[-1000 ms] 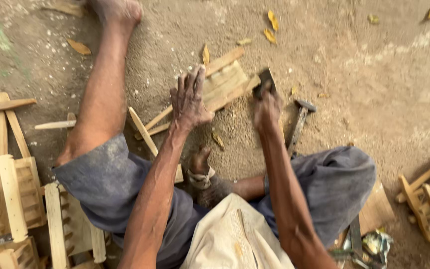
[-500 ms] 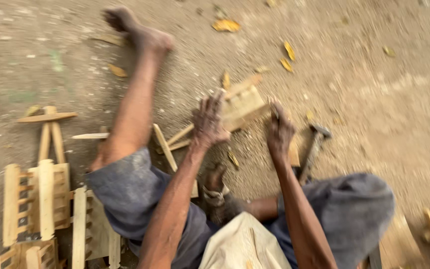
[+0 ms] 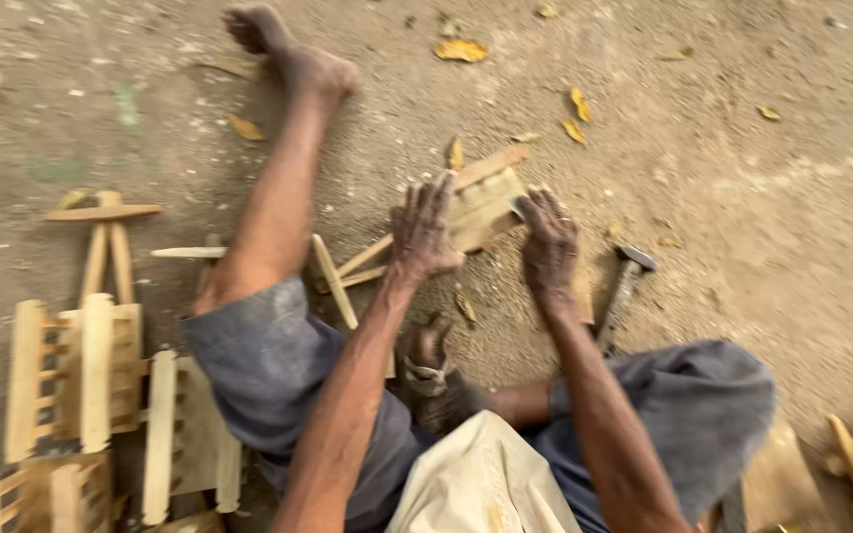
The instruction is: The person sits on the ground and assembles a small wooden chair by hand. They use a hammer to tap joints together and a sanding block to smooth the surfaces, repeatedly turning the chair to work on different sides.
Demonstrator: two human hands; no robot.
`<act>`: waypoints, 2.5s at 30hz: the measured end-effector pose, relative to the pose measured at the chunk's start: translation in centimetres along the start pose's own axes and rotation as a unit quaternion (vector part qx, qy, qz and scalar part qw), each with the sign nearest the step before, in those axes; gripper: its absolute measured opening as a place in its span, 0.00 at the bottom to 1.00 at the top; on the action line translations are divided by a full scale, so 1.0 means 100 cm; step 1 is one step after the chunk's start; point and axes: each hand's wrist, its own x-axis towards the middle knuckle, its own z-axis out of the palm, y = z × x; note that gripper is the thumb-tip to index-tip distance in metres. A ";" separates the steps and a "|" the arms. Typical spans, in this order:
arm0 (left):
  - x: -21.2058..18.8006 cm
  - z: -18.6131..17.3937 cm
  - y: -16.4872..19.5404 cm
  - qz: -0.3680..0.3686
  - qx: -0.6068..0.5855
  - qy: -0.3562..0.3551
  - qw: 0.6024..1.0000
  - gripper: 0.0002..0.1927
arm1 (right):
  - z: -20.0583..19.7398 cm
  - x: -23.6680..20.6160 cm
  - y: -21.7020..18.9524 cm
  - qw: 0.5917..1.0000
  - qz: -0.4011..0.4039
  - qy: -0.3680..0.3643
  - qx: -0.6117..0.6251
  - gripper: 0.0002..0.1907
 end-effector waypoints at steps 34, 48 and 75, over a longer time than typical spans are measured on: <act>0.010 -0.001 -0.001 -0.005 -0.036 0.020 0.999 0.57 | -0.005 0.001 -0.009 0.999 0.016 0.015 0.030 0.24; 0.007 0.023 0.019 -0.126 -0.046 0.136 0.982 0.31 | -0.004 0.076 -0.008 0.992 0.092 0.043 0.073 0.28; 0.008 0.016 0.014 -0.056 0.033 0.161 0.985 0.41 | -0.002 0.076 -0.012 0.975 -0.173 -0.014 -0.137 0.34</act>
